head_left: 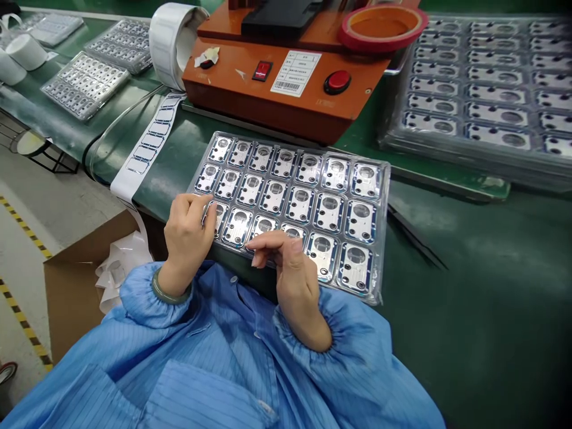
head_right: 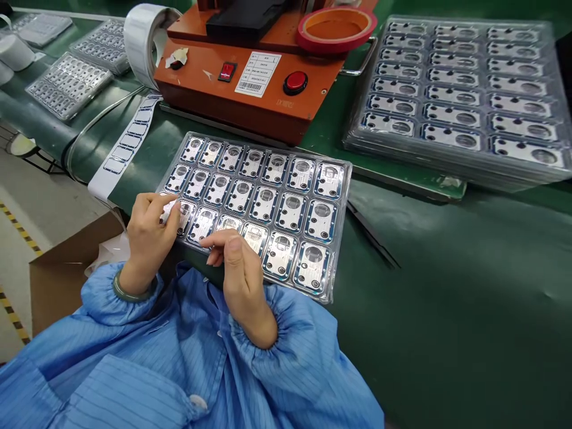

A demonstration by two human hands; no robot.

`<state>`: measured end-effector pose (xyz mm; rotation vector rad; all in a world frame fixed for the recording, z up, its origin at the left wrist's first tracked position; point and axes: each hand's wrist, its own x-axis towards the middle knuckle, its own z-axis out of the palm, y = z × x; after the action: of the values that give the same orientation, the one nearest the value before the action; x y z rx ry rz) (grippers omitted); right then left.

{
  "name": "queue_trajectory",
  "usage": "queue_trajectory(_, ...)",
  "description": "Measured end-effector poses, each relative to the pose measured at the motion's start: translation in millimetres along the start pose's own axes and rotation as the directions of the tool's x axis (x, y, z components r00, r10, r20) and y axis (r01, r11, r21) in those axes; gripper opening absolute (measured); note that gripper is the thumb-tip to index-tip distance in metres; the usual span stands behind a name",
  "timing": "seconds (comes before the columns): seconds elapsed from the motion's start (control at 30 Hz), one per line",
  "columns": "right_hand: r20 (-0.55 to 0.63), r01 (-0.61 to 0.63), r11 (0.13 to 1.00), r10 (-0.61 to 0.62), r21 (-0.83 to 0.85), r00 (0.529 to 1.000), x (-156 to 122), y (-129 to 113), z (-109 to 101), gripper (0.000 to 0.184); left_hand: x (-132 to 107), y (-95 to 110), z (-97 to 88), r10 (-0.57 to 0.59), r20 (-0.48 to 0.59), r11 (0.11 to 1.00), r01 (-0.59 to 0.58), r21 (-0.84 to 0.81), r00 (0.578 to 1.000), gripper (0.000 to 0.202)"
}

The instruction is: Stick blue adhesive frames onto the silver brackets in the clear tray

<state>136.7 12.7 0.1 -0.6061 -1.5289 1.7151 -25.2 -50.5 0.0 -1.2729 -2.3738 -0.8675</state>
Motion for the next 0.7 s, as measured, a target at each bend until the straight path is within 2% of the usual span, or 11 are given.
queue_trajectory(0.1,0.001,0.017,1.0,-0.017,-0.013,1.0,-0.7,0.5,-1.6,0.049,6.4,-18.4,-3.5,-0.031,-0.115,0.999,0.028,-0.031,0.993,0.019)
queue_trajectory(0.2,-0.013,0.027,0.999,-0.027,-0.032,1.0,-0.8,1.1,-3.6,0.047,18.7,-50.5,-5.7,-0.165,-0.206,0.986,0.16,-0.039,0.965,0.02)
queue_trajectory(0.27,-0.015,0.03,0.998,-0.031,-0.046,0.999,-0.4,1.3,-4.5,0.046,25.0,-77.0,-5.1,-0.284,-0.255,0.959,0.275,-0.071,0.924,0.025)
queue_trajectory(0.3,-0.013,0.033,0.998,-0.033,-0.052,0.999,-0.2,1.4,-4.8,0.046,26.3,-90.9,-3.7,-0.359,-0.292,0.933,0.344,-0.103,0.886,0.029)
queue_trajectory(0.33,-0.008,0.035,0.998,-0.036,-0.057,0.999,0.0,1.5,-5.0,0.046,25.8,-104.9,-1.6,-0.449,-0.345,0.893,0.426,-0.146,0.824,0.036)
queue_trajectory(0.4,0.007,0.038,0.997,-0.037,-0.068,0.999,0.5,2.0,-4.9,0.046,19.7,-131.4,5.0,-0.65,-0.434,0.756,0.586,-0.291,0.624,0.05)
queue_trajectory(0.43,0.009,0.04,0.996,-0.04,-0.077,0.999,0.7,2.5,-4.7,0.046,14.3,-143.2,9.0,-0.746,-0.413,0.664,0.63,-0.402,0.522,0.055)
queue_trajectory(0.47,0.006,0.04,0.995,-0.04,-0.089,0.999,1.0,3.1,-4.5,0.045,7.7,-153.6,13.2,-0.798,-0.378,0.602,0.652,-0.46,0.47,0.058)
queue_trajectory(0.6,-0.015,0.036,0.989,-0.038,-0.144,0.999,2.1,6.5,-3.3,0.043,-18.7,-179.7,25.8,-0.896,-0.245,0.441,0.67,-0.597,0.371,0.056)
queue_trajectory(0.63,-0.015,0.036,0.988,-0.039,-0.151,0.999,2.3,7.2,-3.1,0.042,-22.3,-183.0,27.2,-0.905,-0.221,0.418,0.659,-0.625,0.365,0.055)
queue_trajectory(0.7,-0.013,0.042,0.986,-0.045,-0.16,0.999,2.5,8.2,-3.0,0.043,-23.4,-187.4,28.6,-0.903,-0.148,0.388,0.618,-0.684,0.403,0.053)
